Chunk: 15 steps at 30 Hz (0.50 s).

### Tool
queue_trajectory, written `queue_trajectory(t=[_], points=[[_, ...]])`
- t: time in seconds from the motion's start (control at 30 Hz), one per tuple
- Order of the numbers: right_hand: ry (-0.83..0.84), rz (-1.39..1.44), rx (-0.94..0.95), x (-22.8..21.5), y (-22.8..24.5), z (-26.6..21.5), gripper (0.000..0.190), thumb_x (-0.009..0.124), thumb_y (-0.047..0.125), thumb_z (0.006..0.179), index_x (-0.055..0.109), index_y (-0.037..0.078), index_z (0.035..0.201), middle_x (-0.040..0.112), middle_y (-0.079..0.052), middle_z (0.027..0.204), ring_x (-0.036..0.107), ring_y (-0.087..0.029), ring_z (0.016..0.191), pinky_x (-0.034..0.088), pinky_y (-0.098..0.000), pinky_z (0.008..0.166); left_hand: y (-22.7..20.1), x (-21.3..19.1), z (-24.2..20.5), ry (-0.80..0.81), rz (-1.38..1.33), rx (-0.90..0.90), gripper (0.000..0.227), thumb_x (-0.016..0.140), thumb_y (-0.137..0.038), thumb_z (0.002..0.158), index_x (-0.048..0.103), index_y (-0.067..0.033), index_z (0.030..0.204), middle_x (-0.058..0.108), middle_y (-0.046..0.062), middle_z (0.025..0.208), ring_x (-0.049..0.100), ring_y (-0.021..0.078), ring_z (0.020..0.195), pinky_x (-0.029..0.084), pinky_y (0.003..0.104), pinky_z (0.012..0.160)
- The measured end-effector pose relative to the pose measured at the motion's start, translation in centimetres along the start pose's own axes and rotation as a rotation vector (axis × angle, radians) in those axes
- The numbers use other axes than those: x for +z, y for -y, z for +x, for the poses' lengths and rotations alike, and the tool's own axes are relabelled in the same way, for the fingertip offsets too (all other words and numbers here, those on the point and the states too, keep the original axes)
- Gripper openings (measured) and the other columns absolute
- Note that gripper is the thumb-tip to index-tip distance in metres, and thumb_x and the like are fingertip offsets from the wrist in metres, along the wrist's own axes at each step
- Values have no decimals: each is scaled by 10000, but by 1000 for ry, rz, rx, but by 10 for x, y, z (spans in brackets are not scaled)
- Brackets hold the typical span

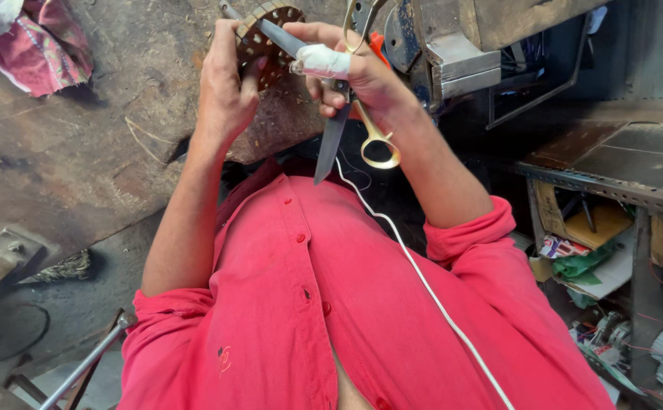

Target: The person uses scissors to trim and adjust a perforated metal disc with a central shaft, then uses a metal file to smooth the shaft. The person handles the disc and shaft repeatedly, rotating and repositioning them on a workbench.

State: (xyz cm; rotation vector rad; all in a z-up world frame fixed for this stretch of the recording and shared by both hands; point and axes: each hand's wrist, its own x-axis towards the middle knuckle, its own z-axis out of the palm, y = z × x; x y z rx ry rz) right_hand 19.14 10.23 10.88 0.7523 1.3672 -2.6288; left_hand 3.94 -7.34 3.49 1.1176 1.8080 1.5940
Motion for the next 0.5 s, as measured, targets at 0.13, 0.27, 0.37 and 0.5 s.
queue_trajectory(t=[0.13,0.27,0.37,0.5], points=[[60,327,-53,-7,-34,1,633,682,194,1040,420,14,1587,687,-120,896,565,-55,525,500,-235,546,0,2,3,-5,-45,-15,308,607,117,1035,478,-33,1271,699,146,1099,753,243,1041,599,374,859],[36,421,-80,-9,-46,-10,644,672,195,1047,395,-2,1593,680,-119,905,552,-42,510,507,-223,553,7,5,5,-11,-91,-22,288,607,137,1024,508,-14,1249,720,114,1098,738,195,1059,597,343,902],[212,419,-221,-16,-35,-31,689,673,230,991,415,18,1593,700,-129,960,540,-58,535,498,-210,539,12,9,7,-29,-254,-126,270,600,134,1017,522,-11,1232,720,71,1103,715,139,1064,591,310,920],[-47,228,-208,-26,-20,-60,613,654,176,1015,446,-28,1553,681,-137,870,517,-84,527,488,-263,552,18,16,4,-96,-302,-200,272,631,139,988,553,-21,1195,721,50,1071,698,110,1040,576,286,908]])
